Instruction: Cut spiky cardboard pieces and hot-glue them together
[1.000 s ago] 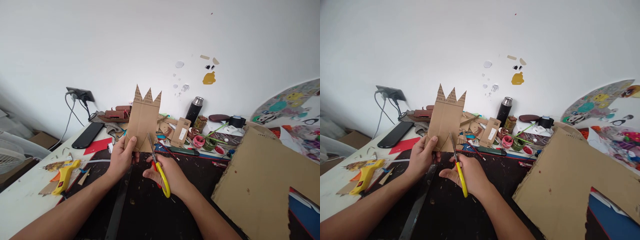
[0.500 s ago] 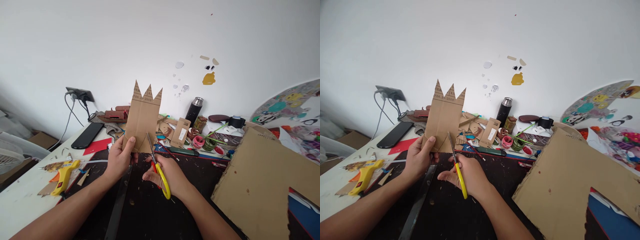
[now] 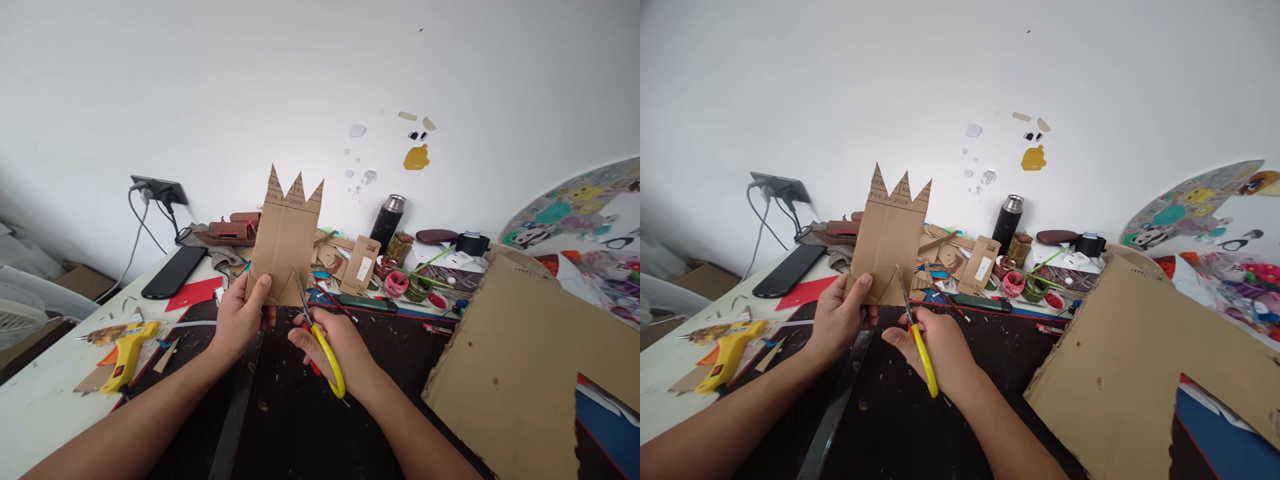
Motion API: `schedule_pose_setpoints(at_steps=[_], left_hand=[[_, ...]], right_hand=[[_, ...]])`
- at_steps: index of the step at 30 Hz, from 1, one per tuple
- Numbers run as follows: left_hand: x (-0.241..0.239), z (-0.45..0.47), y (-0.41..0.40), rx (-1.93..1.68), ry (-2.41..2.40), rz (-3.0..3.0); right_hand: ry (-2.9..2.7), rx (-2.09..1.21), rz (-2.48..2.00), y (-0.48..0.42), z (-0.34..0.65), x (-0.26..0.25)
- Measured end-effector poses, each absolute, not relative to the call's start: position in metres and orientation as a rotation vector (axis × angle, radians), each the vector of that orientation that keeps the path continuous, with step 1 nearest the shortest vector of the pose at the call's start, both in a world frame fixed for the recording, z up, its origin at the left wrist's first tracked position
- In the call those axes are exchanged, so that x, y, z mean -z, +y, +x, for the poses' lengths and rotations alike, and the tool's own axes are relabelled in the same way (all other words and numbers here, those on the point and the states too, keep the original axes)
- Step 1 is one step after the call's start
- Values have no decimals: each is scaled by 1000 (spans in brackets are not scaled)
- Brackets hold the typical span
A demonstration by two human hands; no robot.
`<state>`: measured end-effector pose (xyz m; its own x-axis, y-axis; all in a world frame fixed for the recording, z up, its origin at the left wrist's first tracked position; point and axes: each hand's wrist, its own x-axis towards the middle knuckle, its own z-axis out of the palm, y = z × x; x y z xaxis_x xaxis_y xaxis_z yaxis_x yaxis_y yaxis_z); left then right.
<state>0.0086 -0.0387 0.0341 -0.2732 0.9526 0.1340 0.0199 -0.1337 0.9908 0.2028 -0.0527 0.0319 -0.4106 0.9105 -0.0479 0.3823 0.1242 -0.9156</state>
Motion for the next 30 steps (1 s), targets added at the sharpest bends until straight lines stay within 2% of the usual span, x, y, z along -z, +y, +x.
schedule_pose_setpoints(at_steps=[30], left_hand=[[-33, 13, -39, -1431, 1366, 1288]], right_hand=[[-1951, -1097, -1418, -55, 199, -32]])
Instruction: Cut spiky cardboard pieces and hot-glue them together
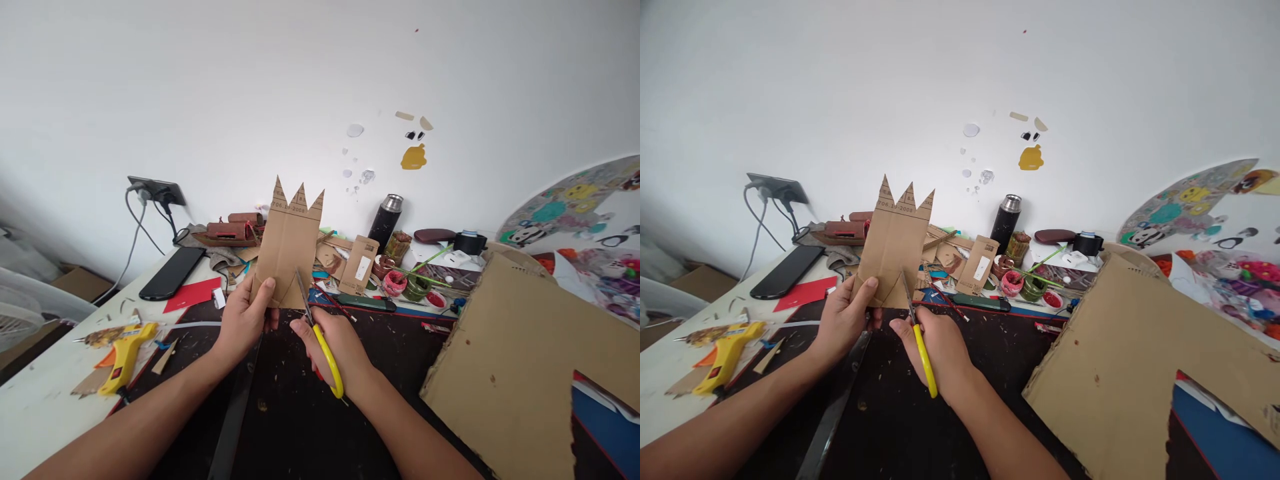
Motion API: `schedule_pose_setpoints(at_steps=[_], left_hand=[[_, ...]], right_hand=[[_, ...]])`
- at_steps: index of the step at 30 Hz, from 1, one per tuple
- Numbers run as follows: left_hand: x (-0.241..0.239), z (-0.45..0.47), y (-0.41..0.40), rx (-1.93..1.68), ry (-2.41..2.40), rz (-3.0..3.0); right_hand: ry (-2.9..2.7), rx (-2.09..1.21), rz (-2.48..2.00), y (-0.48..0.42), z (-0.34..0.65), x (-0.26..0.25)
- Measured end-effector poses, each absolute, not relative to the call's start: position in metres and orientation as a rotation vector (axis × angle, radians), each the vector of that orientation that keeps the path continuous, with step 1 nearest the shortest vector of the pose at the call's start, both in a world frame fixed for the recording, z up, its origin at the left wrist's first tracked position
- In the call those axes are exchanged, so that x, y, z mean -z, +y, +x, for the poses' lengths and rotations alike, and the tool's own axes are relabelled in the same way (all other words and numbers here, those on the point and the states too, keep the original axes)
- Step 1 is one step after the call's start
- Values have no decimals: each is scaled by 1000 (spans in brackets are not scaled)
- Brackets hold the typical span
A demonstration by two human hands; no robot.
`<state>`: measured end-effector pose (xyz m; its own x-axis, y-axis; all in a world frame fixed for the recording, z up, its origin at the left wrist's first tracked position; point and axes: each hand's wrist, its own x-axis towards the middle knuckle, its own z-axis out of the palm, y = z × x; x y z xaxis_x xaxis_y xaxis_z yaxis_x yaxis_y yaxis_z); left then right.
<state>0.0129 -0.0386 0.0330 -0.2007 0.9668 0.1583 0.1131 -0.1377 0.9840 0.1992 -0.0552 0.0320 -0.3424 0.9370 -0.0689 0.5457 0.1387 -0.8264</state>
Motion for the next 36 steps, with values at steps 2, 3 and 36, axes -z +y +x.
schedule_pose_setpoints(at_steps=[2, 3, 36], left_hand=[[-33, 14, -38, -1423, 1366, 1278], [-32, 14, -38, -1419, 1366, 1274], [-28, 17, -36, -1418, 1340, 1209]], right_hand=[[-1958, -1074, -1432, -56, 199, -30], [-1962, -1062, -1436, -56, 199, -30], [-2096, -751, -1529, -55, 190, -28]])
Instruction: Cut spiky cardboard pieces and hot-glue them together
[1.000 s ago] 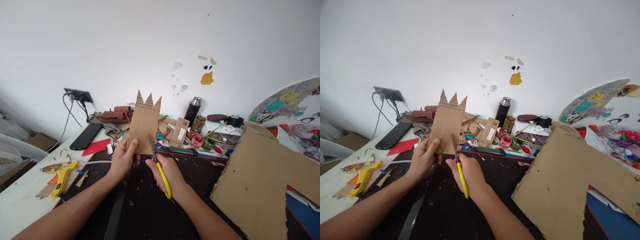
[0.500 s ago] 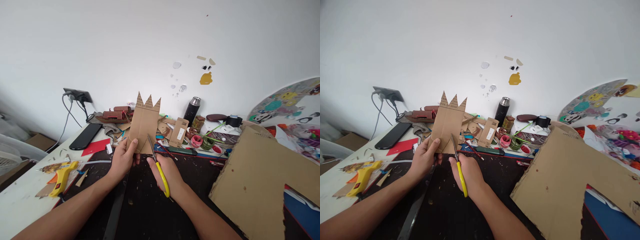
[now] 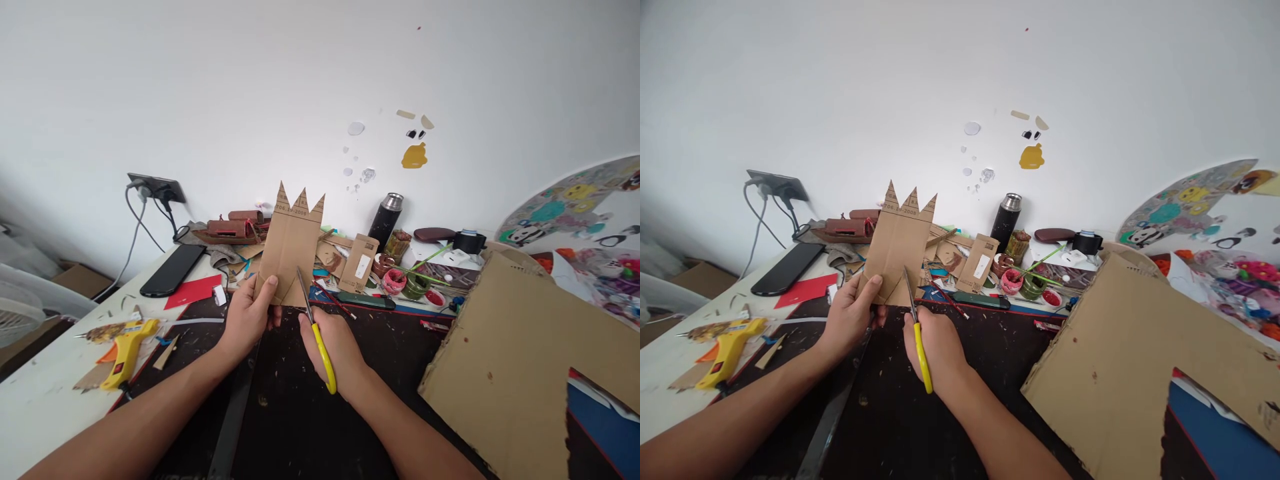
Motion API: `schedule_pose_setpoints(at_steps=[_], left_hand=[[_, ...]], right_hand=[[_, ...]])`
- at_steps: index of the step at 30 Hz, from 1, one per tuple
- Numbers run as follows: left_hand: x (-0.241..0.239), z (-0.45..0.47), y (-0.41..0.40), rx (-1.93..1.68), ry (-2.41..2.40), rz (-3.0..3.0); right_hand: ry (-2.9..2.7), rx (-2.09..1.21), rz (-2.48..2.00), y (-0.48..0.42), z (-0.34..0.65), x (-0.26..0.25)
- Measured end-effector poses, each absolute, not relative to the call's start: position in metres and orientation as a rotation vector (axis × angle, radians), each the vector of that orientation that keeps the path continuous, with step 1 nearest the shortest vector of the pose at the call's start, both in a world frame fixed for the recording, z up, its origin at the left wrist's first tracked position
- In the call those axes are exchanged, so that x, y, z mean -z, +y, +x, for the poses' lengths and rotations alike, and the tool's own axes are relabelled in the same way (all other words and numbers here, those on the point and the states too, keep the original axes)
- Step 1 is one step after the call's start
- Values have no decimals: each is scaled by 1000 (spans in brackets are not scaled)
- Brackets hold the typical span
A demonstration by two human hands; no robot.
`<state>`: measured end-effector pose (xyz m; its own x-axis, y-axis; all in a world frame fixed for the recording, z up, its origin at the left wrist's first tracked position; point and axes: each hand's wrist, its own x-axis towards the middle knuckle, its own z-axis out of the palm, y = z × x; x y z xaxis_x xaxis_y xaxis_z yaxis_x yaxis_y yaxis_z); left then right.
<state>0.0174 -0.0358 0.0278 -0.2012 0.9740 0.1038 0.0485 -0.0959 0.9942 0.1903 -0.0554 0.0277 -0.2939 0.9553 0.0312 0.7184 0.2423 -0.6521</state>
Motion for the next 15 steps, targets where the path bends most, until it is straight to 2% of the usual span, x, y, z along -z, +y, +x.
schedule_pose_setpoints(at_steps=[9, 15], left_hand=[[-26, 17, -35, -1428, 1333, 1185], [-26, 17, -35, -1432, 1339, 1180]], right_hand=[[-2087, -738, -1557, -55, 188, -26], [-1984, -866, -1507, -57, 191, -24]])
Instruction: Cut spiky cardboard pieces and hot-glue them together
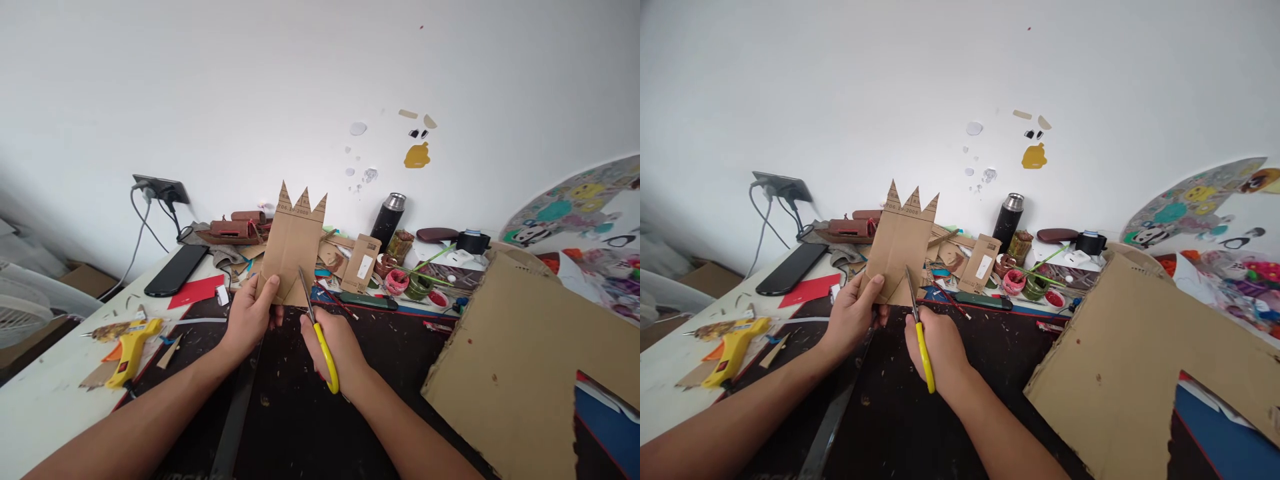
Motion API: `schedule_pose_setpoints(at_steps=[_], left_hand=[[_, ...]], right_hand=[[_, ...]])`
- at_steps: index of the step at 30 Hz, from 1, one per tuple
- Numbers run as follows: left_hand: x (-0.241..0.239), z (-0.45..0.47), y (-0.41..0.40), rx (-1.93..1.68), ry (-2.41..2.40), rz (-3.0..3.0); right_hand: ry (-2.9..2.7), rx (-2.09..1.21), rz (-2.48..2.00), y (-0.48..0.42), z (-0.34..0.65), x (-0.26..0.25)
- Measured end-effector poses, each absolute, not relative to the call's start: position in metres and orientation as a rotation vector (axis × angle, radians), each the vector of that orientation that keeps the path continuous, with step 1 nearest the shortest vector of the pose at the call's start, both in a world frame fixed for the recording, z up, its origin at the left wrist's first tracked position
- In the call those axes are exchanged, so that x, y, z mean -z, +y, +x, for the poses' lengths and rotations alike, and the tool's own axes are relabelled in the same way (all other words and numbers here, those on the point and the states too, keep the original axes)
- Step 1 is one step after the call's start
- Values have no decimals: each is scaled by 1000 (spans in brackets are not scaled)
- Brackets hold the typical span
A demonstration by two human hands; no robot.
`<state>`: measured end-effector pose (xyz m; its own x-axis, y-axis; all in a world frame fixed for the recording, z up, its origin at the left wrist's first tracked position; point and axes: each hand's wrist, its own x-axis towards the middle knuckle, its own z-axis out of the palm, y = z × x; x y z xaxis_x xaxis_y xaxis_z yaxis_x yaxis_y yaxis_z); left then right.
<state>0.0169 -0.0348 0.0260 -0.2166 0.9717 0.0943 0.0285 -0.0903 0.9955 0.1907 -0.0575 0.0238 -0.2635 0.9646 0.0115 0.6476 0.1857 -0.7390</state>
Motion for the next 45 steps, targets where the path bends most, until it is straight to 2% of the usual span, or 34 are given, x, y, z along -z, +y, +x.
schedule_pose_setpoints(at_steps=[13, 22, 33, 45], left_hand=[[-28, 15, -35, -1440, 1352, 1189], [-24, 13, -34, -1466, 1338, 1162], [-24, 13, -33, -1469, 1338, 1155], [-24, 14, -32, -1484, 1341, 1172]], right_hand=[[-1984, -1041, -1344, -52, 199, -24], [-2088, -1024, -1250, -51, 206, -32], [-2063, -1245, -1211, -51, 210, -39], [-2055, -1310, -1226, -49, 210, -42]])
